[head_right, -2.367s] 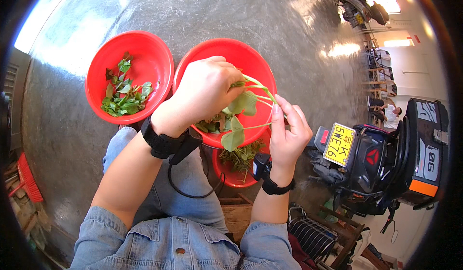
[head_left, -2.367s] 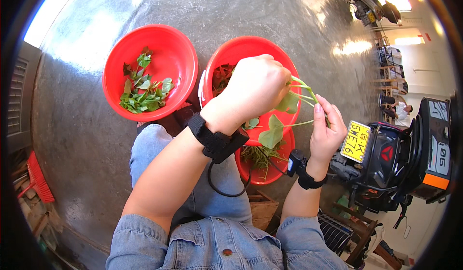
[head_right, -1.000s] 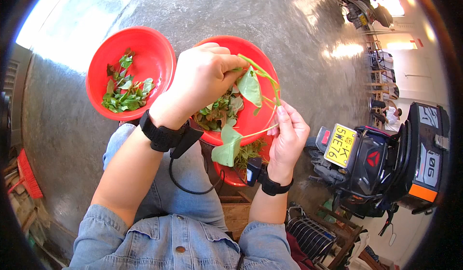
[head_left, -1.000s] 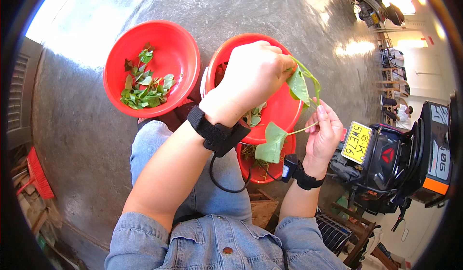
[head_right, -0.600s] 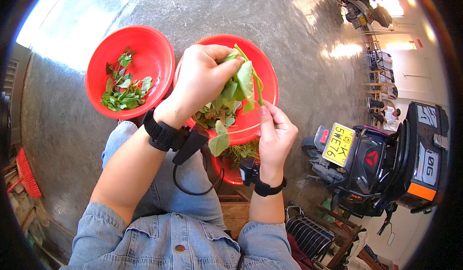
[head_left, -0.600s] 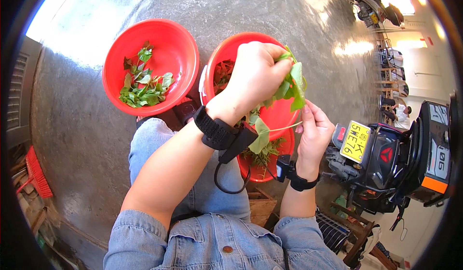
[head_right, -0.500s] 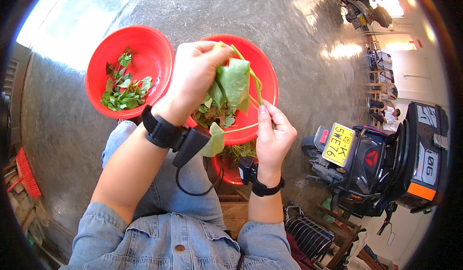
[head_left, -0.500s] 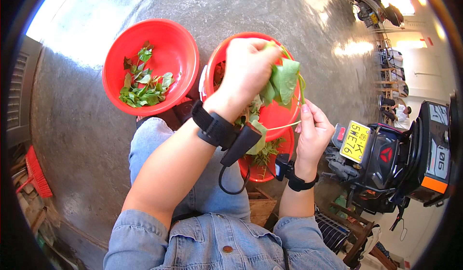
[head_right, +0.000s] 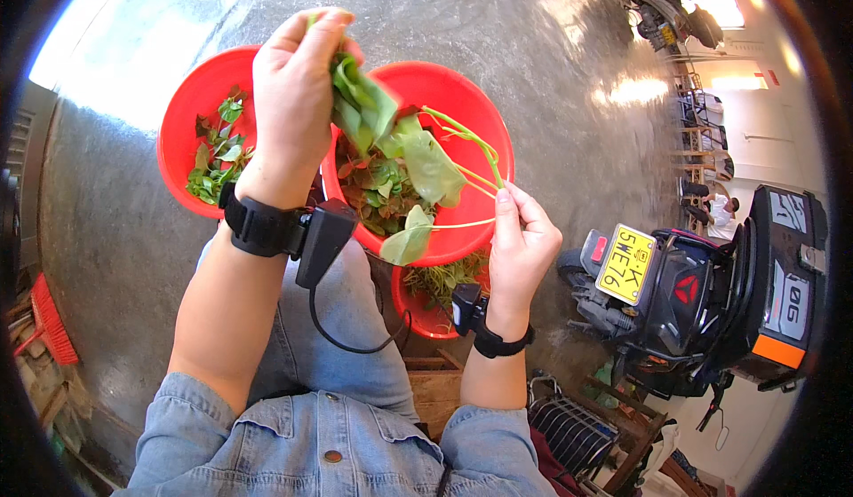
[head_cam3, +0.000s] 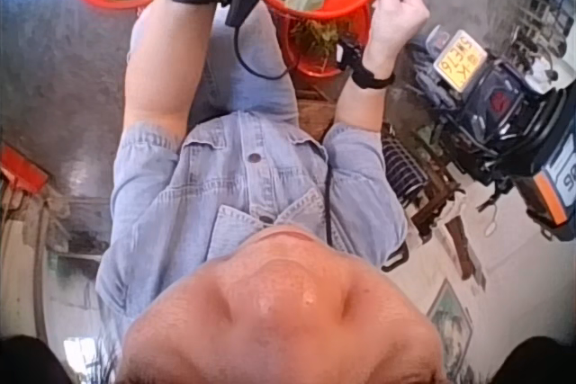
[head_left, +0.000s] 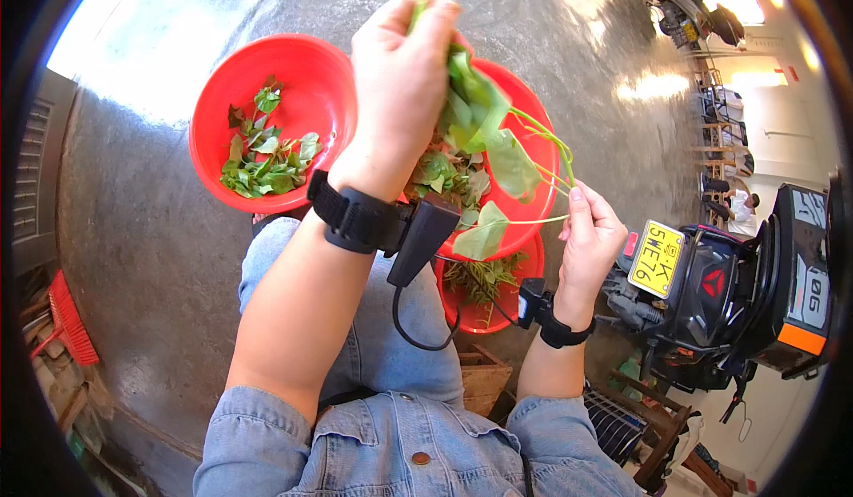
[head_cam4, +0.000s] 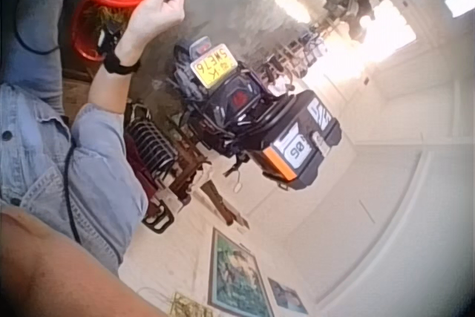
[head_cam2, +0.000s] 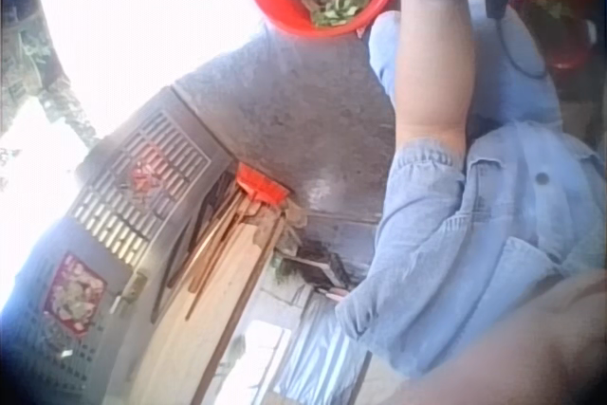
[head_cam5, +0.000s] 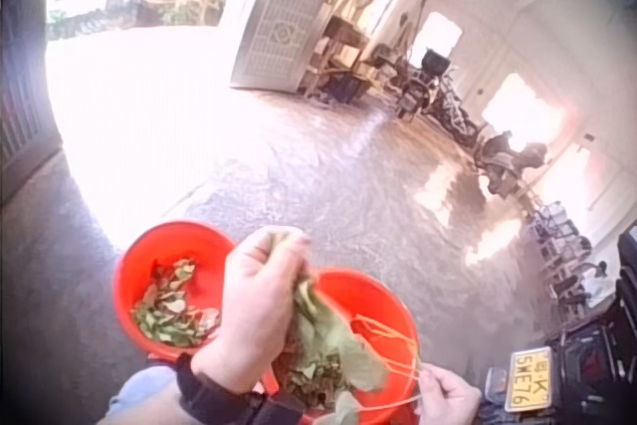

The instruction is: The person picks up stems of leafy greens, plucks individual leaves by hand, and sorts them into one red bowl while placing the bare stems into a second red bowl.

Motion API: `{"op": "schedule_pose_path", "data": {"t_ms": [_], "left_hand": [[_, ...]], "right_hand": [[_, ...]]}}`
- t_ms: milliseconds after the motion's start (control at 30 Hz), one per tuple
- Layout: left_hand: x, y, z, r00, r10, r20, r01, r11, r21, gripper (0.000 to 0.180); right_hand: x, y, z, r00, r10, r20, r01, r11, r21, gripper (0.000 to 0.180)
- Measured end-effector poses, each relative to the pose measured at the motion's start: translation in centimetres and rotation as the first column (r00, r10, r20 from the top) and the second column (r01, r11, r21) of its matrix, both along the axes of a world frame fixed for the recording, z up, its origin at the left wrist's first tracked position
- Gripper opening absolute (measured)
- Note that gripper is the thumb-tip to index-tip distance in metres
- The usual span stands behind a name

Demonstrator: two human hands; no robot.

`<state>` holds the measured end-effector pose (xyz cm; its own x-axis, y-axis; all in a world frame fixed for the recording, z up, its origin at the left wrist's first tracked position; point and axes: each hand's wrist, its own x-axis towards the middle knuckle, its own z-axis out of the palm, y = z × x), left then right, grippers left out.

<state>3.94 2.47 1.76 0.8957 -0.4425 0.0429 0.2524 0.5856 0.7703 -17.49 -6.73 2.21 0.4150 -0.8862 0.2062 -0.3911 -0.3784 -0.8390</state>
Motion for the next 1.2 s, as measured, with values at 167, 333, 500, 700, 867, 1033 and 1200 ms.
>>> {"op": "schedule_pose_path", "data": {"t_ms": [167, 333, 500, 700, 867, 1033, 1200], "left_hand": [[-3.2, -0.8, -0.1, 0.327, -0.356, 0.875, -0.263, 0.855, 0.447, 0.009], [-5.0, -1.4, -1.3, 0.134, -0.504, 0.853, -0.267, 0.811, 0.521, 0.016], [-5.2, -1.7, -1.2, 0.122, -0.302, 0.945, -0.285, 0.902, 0.325, 0.014], [-5.3, -1.6, -1.5, 0.004, -0.35, 0.937, -0.282, 0.898, 0.337, 0.01], [-5.7, -1.9, -1.4, 0.02, -0.355, 0.935, -0.296, 0.891, 0.345, 0.011], [-5.7, -1.8, -1.6, 0.101, -0.418, 0.903, -0.254, 0.866, 0.43, 0.01], [-6.3, -2.3, -1.0, 0.572, -0.46, 0.679, 0.042, 0.843, 0.536, 0.015]], "right_hand": [[0.9, 0.5, 0.5, 0.996, -0.036, -0.078, 0.027, 0.994, -0.109, 0.019], [2.1, 1.3, 1.5, 0.994, 0.042, -0.099, -0.068, 0.958, -0.277, 0.018], [2.1, 1.1, 1.7, 0.992, 0.009, -0.127, -0.023, 0.994, -0.111, 0.017], [2.4, 1.3, 1.8, 0.998, 0.015, -0.068, -0.013, 1.0, 0.028, 0.017], [2.6, 1.2, 1.7, 0.999, 0.034, -0.037, -0.033, 0.999, 0.03, 0.017], [2.6, 1.3, 1.6, 0.998, 0.046, -0.032, -0.043, 0.995, 0.093, 0.018], [2.9, 1.6, 1.4, 0.997, -0.003, -0.074, -0.002, 0.998, -0.066, 0.019]]}}
